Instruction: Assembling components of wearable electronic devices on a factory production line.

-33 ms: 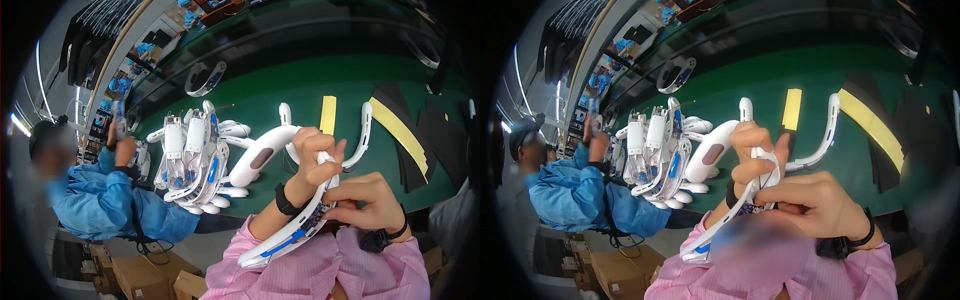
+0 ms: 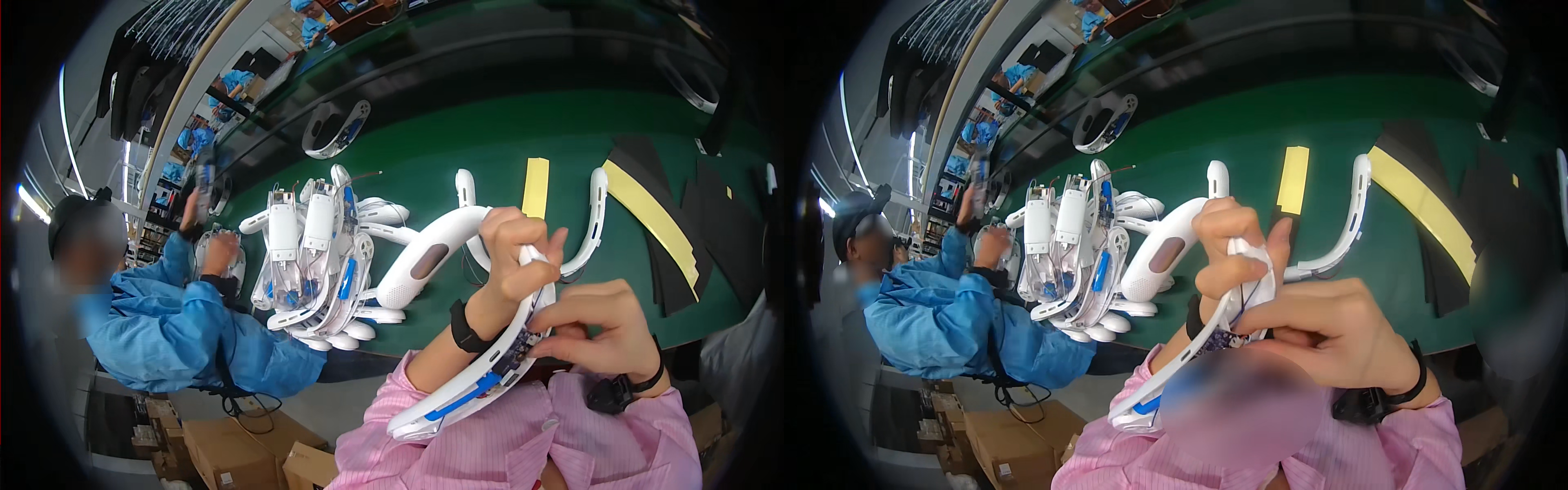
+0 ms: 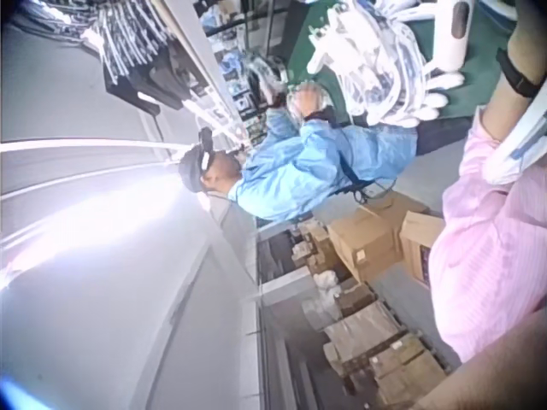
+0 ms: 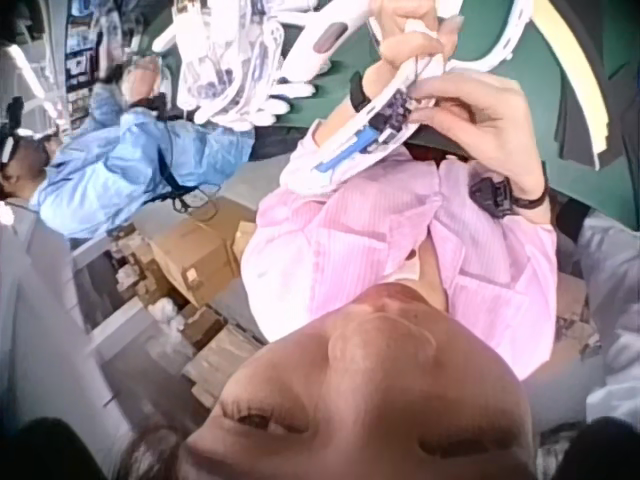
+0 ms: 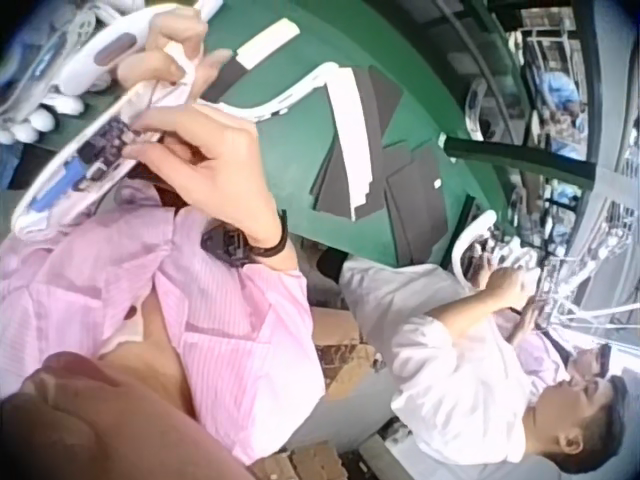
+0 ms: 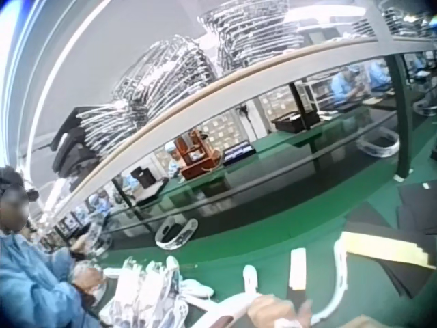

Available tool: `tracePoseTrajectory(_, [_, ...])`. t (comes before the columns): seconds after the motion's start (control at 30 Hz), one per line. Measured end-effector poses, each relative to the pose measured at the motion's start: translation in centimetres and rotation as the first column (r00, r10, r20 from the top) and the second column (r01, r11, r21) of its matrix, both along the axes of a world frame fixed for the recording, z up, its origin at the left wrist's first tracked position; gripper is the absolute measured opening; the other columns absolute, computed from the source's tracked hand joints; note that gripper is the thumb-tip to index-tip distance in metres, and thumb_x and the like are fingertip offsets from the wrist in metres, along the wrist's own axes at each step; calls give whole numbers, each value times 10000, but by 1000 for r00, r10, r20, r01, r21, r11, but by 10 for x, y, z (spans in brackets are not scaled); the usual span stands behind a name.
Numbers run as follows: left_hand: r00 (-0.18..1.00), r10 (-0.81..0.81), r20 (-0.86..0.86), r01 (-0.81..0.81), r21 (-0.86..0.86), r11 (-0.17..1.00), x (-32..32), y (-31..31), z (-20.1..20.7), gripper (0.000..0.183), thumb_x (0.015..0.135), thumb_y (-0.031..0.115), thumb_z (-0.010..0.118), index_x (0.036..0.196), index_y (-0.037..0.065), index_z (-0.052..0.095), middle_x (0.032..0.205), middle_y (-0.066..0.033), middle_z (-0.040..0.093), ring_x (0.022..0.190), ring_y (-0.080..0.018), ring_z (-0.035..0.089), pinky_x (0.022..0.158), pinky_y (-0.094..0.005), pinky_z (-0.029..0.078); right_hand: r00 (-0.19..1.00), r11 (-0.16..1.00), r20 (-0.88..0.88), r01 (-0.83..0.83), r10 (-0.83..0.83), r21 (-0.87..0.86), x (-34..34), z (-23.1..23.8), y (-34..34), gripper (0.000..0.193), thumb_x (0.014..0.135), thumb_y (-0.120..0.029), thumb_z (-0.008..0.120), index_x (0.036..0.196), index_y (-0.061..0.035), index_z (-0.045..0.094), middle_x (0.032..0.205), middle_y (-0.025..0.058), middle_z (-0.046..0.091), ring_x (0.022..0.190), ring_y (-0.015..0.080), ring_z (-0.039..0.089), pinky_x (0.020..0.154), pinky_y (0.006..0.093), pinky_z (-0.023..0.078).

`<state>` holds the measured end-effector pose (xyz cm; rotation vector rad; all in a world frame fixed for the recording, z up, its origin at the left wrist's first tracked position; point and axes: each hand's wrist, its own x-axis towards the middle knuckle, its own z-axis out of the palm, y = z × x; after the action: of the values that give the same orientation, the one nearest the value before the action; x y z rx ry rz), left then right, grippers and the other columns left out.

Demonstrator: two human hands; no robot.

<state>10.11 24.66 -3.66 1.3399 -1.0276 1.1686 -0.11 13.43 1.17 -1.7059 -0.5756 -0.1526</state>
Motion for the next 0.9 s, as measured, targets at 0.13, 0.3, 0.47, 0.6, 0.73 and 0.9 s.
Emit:
tracePoseTrajectory(0.13, [1000, 21, -20, -18, 109, 994, 6, -5, -4, 375, 510, -82, 740, 634, 139, 463, 813, -42, 463, 681, -242, 466, 580, -353, 332, 977, 972, -80, 208, -200, 114, -2, -1, 1, 249, 624, -7, 784, 841, 17, 664, 611, 46, 563, 479, 79, 466, 470, 222, 346])
tracePoseTrajectory(0.3, [977, -155, -145, 204, 447, 871, 24, -5, -18, 410, 638, 17, 635, 980, 123, 436, 930, -90, 447, 861, -293, 439, 793, -419, 339, 978, 957, -86, 204, -190, 208, 11, -26, -6, 174, 732, 7, 709, 898, 30, 665, 613, 18, 548, 503, 68, 457, 450, 224, 320])
tracePoseTrajectory(0.47, [850, -247, -465, 524, 699, 487, 45, -27, 13, 219, 747, 105, 597, 940, 54, 509, 933, -108, 493, 885, -281, 494, 805, -354, 393, 782, 746, -594, 279, 190, 605, 30, -49, -53, 221, 853, -55, 606, 1059, 24, 611, 613, -19, 495, 476, 46, 411, 441, 211, 348])
tracePoseTrajectory(0.6, [856, -64, -514, 511, 818, 265, 136, -39, -16, 255, 845, 105, 546, 1069, -7, 499, 1085, -191, 533, 1046, -344, 507, 882, -385, 411, 816, 669, -576, 451, -42, 591, 26, -62, -66, 450, 904, -119, 522, 1329, -15, 415, 802, 57, 531, 509, 63, 428, 455, 206, 383])
tracePoseTrajectory(0.73, [815, 338, -470, 466, 879, 98, 216, -39, -25, 241, 817, 64, 567, 1036, -3, 490, 1025, -204, 578, 1008, -363, 543, 852, -422, 430, 737, 776, -513, 600, -440, 197, -14, -105, -73, 316, 905, -100, 508, 1200, 7, 545, 713, 21, 530, 547, 52, 454, 489, 186, 373])
tracePoseTrajectory(0.9, [971, 213, 108, -197, 868, 455, 279, -47, -64, 216, 781, 111, 600, 980, 31, 575, 929, -168, 604, 896, -343, 583, 753, -435, 472, 524, 521, -30, 835, -851, -176, -75, -158, -59, 401, 783, 89, 562, 1179, 27, 563, 741, 85, 585, 527, 85, 480, 509, 199, 377])
